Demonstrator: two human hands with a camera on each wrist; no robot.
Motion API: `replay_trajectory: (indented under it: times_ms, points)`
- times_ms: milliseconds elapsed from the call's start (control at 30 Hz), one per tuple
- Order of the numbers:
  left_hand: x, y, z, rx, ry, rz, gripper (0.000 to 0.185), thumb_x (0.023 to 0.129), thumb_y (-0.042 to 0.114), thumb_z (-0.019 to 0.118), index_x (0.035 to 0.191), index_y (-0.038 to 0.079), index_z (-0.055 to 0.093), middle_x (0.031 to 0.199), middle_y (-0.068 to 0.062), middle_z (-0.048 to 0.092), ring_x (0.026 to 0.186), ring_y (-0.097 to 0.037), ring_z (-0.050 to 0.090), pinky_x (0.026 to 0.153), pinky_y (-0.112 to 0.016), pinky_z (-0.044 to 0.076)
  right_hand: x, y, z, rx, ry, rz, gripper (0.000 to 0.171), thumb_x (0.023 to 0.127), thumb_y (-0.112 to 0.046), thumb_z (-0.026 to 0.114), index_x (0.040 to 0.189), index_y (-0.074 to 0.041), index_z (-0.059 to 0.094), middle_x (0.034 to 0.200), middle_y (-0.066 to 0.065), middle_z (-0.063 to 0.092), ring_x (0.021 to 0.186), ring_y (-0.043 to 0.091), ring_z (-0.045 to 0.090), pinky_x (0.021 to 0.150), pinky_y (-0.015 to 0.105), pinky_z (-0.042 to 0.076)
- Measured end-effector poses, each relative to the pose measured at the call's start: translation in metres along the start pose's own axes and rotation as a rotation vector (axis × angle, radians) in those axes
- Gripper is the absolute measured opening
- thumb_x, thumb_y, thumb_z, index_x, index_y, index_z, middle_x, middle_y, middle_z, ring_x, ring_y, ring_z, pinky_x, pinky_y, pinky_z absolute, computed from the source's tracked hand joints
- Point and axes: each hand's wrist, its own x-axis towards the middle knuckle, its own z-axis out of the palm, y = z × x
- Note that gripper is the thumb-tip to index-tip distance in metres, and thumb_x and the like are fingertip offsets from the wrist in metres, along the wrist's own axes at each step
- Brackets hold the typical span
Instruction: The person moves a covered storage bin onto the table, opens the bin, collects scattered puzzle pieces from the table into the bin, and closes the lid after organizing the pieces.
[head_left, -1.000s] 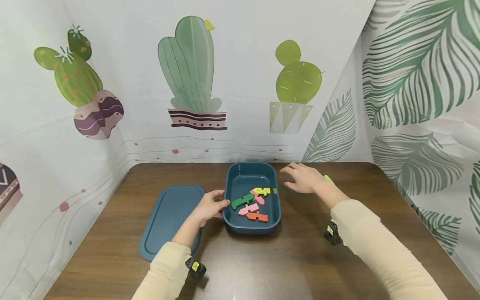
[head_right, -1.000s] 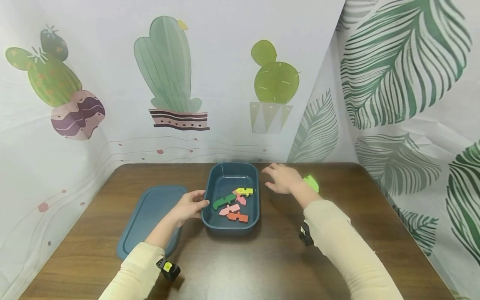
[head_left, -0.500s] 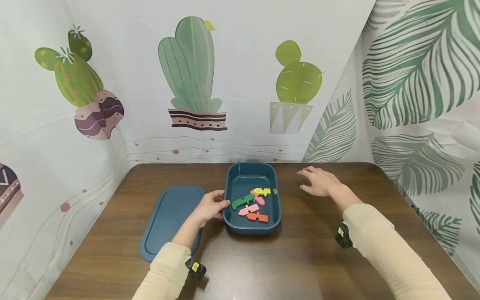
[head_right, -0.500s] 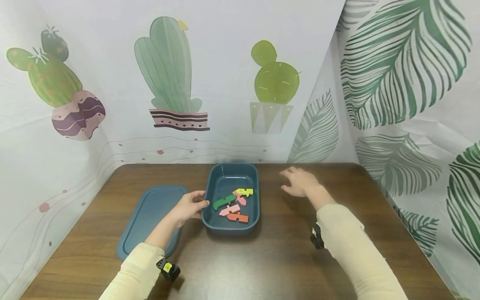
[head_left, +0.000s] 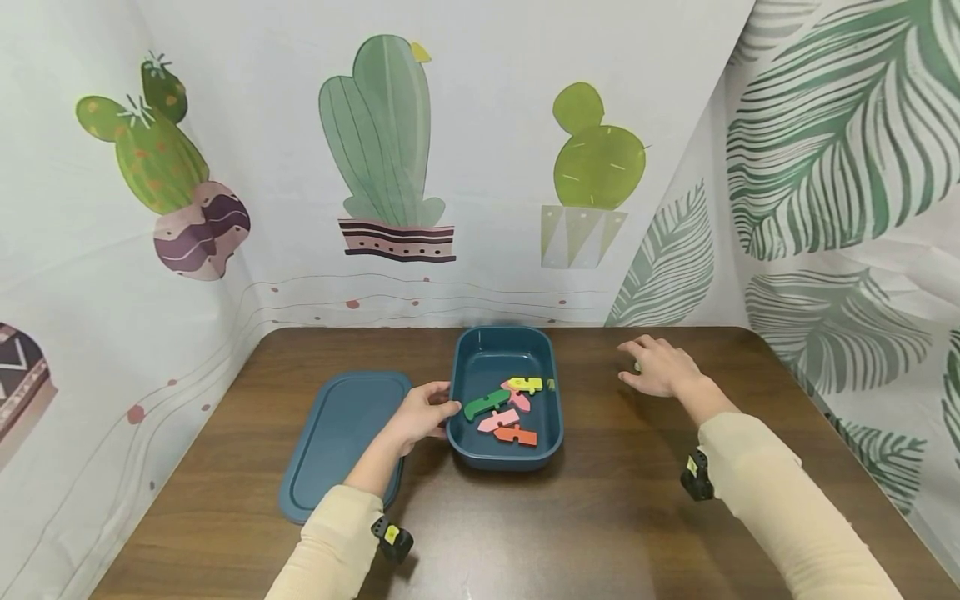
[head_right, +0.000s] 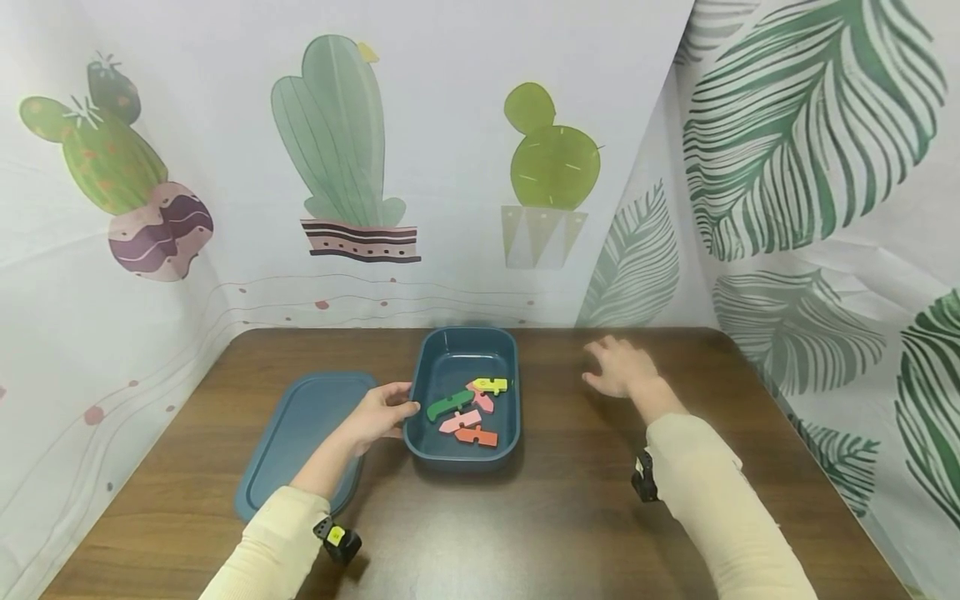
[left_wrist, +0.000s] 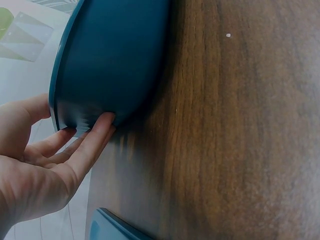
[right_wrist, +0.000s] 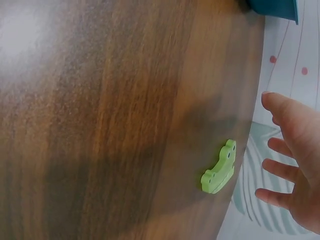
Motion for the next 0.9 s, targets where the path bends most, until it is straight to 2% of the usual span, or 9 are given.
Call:
replay_trajectory:
  times_ms: [667, 800, 900]
  points:
    - [0.002, -0.002, 0.0, 0.005, -0.003, 0.011, 0.05, 0.089, 0.01, 0.058, 0.134, -0.002, 0.041, 0.122, -0.021, 0.052, 0.095, -0.03, 0.062, 0.066, -0.038, 0.057, -0.005, 0.024, 0.014, 0.029, -0.011, 0.073, 0.052, 0.086, -0.036, 0.056, 0.129, -0.008, 0.048, 0.127, 0.027, 0.044, 0.112, 0.049, 0.043, 0.079, 0.062, 0.044]
    - [0.0, 0.001, 0.0, 0.009, -0.007, 0.01, 0.053, 0.089, 0.009, 0.058, 0.136, -0.004, 0.038, 0.124, -0.024, 0.05, 0.099, -0.033, 0.06, 0.067, -0.038, 0.057, -0.005, 0.026, 0.017, 0.036, -0.02, 0.072, 0.052, 0.086, -0.035, 0.057, 0.129, -0.007, 0.048, 0.125, 0.029, 0.044, 0.11, 0.05, 0.044, 0.076, 0.061, 0.045]
    - [-0.008, 0.01, 0.0, 0.012, -0.016, 0.014, 0.053, 0.089, 0.007, 0.056, 0.136, -0.007, 0.036, 0.124, -0.026, 0.05, 0.101, -0.036, 0.059, 0.067, -0.038, 0.057, -0.005, 0.028, 0.019, 0.043, -0.023, 0.075, 0.052, 0.086, -0.035, 0.057, 0.129, -0.007, 0.048, 0.125, 0.03, 0.043, 0.11, 0.051, 0.044, 0.075, 0.061, 0.046]
